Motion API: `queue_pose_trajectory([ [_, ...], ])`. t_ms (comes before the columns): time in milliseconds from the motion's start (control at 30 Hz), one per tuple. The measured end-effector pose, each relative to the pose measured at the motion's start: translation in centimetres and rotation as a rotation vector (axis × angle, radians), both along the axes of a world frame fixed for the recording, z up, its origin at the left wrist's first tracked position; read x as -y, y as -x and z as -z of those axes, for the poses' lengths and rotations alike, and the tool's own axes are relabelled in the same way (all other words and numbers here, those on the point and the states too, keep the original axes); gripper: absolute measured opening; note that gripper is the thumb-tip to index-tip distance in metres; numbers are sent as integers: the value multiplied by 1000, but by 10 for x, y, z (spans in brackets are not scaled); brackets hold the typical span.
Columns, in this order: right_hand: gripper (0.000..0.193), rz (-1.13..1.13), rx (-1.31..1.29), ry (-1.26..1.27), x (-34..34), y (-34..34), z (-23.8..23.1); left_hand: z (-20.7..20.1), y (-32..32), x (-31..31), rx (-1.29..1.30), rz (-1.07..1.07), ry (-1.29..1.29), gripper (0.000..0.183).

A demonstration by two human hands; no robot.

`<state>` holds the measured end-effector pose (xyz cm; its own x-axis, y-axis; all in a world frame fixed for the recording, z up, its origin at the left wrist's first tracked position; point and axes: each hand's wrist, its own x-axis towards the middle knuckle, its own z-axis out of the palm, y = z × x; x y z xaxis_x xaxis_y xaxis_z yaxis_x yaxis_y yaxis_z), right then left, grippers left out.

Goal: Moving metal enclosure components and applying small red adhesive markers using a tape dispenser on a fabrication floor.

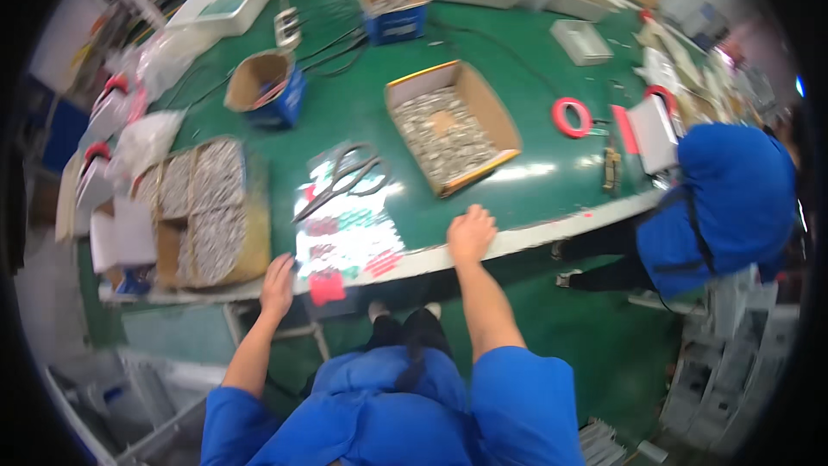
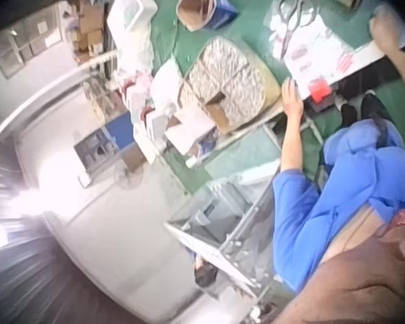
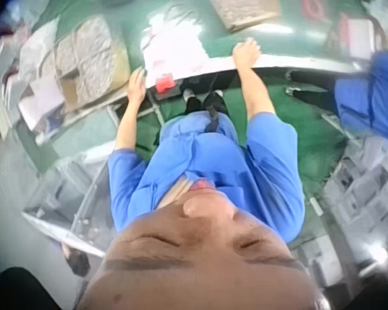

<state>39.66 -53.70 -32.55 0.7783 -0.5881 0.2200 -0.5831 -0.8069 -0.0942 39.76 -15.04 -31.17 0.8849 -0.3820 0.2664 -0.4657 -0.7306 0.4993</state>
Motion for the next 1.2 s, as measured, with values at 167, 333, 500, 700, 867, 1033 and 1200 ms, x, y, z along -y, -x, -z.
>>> queue_pose_trajectory([
  [167,14,-6,24,-21,-3,2,2,2,-1,-3,-6,-37,32,27],
  [333,14,-13,1,-10,-4,-1,3,2,0,-4,6,-36,36,26],
  [500,14,-36,24,17,-1,-1,8,4,0,-5,16,-3,-24,28],
  [700,13,-60,51,35,0,1,10,-10,-1,0,-46,71,-179,34],
  [867,14,-60,40,28,-2,1,9,-9,-2,-1,-54,79,-230,36],
  [1033,15,-50,9,23,-2,-2,9,-9,-2,0,-101,62,-190,37],
  [1200,15,-42,29,24,-1,0,9,2,-10,22,-95,-84,-141,41],
])
